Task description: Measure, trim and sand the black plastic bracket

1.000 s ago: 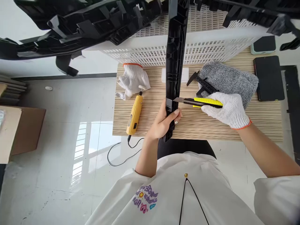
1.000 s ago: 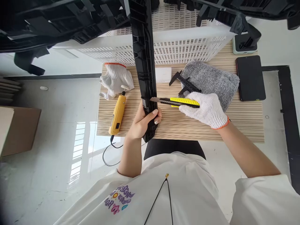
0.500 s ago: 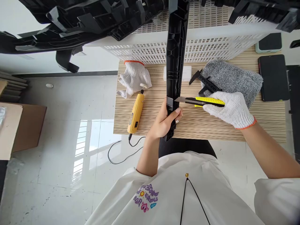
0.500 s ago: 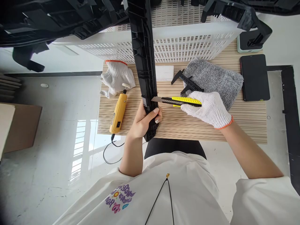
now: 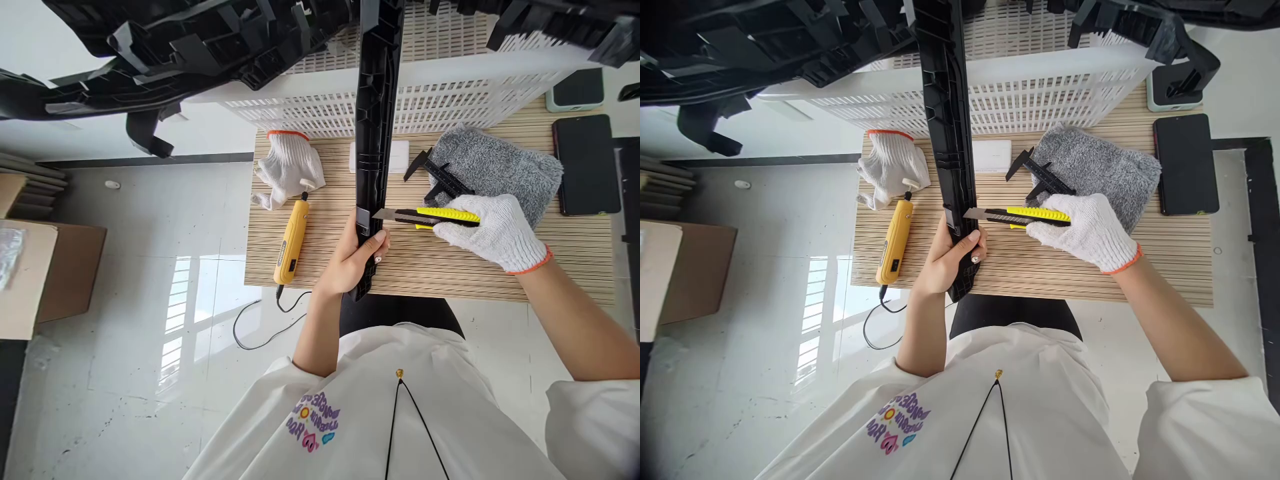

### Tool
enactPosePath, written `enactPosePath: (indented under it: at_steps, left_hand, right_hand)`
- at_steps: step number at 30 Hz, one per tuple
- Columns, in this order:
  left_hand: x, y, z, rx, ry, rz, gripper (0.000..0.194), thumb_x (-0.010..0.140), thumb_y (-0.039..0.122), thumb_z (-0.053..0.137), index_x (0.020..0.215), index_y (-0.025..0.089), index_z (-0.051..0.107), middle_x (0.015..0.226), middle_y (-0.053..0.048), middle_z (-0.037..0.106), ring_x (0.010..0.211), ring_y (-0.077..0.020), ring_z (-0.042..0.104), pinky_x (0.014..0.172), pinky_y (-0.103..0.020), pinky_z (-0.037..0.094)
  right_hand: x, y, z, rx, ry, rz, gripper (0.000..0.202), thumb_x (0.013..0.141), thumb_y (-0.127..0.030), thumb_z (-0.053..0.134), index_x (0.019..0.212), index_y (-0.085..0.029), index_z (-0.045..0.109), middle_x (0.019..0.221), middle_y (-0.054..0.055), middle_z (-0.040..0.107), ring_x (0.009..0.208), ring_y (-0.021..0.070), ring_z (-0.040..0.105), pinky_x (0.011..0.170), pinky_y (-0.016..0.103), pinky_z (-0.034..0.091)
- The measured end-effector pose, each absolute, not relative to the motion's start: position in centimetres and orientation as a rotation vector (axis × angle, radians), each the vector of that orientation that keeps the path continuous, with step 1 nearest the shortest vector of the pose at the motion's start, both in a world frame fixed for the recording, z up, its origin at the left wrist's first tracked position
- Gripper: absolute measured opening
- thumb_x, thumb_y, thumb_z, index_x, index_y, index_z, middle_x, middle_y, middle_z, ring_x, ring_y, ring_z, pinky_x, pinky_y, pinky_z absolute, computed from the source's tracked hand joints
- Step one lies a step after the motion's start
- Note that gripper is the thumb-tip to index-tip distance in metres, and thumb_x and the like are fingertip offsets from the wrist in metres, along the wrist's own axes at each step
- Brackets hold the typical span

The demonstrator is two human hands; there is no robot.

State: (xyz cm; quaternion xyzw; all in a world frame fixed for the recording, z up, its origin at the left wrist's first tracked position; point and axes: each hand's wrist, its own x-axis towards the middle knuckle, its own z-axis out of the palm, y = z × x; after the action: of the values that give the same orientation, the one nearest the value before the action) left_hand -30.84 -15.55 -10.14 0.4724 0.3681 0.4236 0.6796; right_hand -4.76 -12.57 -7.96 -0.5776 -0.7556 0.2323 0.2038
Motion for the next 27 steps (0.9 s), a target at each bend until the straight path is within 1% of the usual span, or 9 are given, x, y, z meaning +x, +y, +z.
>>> enactPosePath:
  at_steps: [4, 8, 12, 16, 19, 24, 27]
  left_hand:
    - [-30.87, -15.54, -10.22, 1.072, 0.825, 0.948, 0.022, 0.099, 0.04, 0.065, 0.105, 0.027, 0.05, 0.082, 0.003, 0.051, 0.062, -0.0101, 0.045, 0.058, -0.03, 0.04]
    - [-30.83, -15.5, -10.19, 1.085, 0.841, 0.949, 0.025, 0.099, 0.041, 0.066, 0.109, 0.027, 0.048, 0.08, 0.003, 0.05, 0.063, -0.0106, 0.046, 0.059, -0.03, 0.042]
    - [-30.85, -15.36, -10.35, 1.11, 0.798, 0.97, 0.023, 0.098, 0.036, 0.065, 0.107, 0.027, 0.046, 0.081, 0.003, 0.053, 0.062, -0.0102, 0.047, 0.058, -0.029, 0.04]
    - [-30.94, -15.36, -10.47, 1.095, 0.799, 0.963, 0.026, 0.094, 0.036, 0.065, 0.109, 0.027, 0.046, 0.084, 0.002, 0.056, 0.062, -0.0105, 0.046, 0.057, -0.029, 0.039]
    - [-30.96, -15.5, -10.31, 1.051, 0.794, 0.967, 0.028, 0.094, 0.04, 0.064, 0.113, 0.027, 0.049, 0.088, 0.001, 0.057, 0.063, -0.0103, 0.046, 0.059, -0.03, 0.04]
    - [-30.84, -15.7, -9.95, 1.0, 0.77, 0.986, 0.032, 0.1, 0.053, 0.059, 0.114, 0.025, 0.052, 0.09, 0.0, 0.058, 0.063, -0.0096, 0.046, 0.06, -0.028, 0.04]
    - [-30.8, -15.72, -9.93, 0.99, 0.775, 0.991, 0.033, 0.101, 0.054, 0.058, 0.115, 0.025, 0.052, 0.09, 0.0, 0.058, 0.063, -0.0093, 0.047, 0.06, -0.027, 0.04]
  right_hand:
    - [-4.82, -12.41, -7.8, -1.585, -2.118, 0.663, 0.035, 0.079, -0.059, 0.071, 0.08, -0.024, 0.075, 0.071, 0.002, 0.071, 0.064, 0.02, 0.065, 0.062, 0.034, 0.047]
    - [-4.97, -12.56, -7.77, -1.6, -2.118, 0.615, 0.034, 0.08, -0.058, 0.071, 0.082, -0.024, 0.075, 0.072, 0.002, 0.071, 0.064, 0.0203, 0.064, 0.063, 0.035, 0.049]
    - [-5.06, -12.74, -7.75, -1.61, -2.127, 0.581, 0.035, 0.081, -0.059, 0.07, 0.082, -0.025, 0.075, 0.072, 0.002, 0.072, 0.064, 0.0211, 0.065, 0.064, 0.036, 0.049]
    - [-5.11, -12.8, -7.74, -1.632, -2.122, 0.579, 0.035, 0.08, -0.061, 0.069, 0.081, -0.026, 0.074, 0.071, 0.002, 0.071, 0.063, 0.0212, 0.064, 0.063, 0.036, 0.049]
    - [-5.19, -12.88, -7.88, -1.631, -2.108, 0.572, 0.037, 0.08, -0.062, 0.067, 0.081, -0.026, 0.075, 0.071, 0.003, 0.071, 0.064, 0.0209, 0.063, 0.063, 0.036, 0.046]
    - [-5.32, -13.14, -8.27, -1.651, -2.092, 0.476, 0.044, 0.08, -0.066, 0.064, 0.088, -0.024, 0.076, 0.073, 0.004, 0.071, 0.065, 0.0211, 0.063, 0.062, 0.036, 0.042]
    - [-5.29, -13.23, -8.38, -1.64, -2.12, 0.423, 0.046, 0.083, -0.066, 0.061, 0.089, -0.024, 0.076, 0.072, 0.004, 0.071, 0.065, 0.021, 0.064, 0.061, 0.036, 0.041]
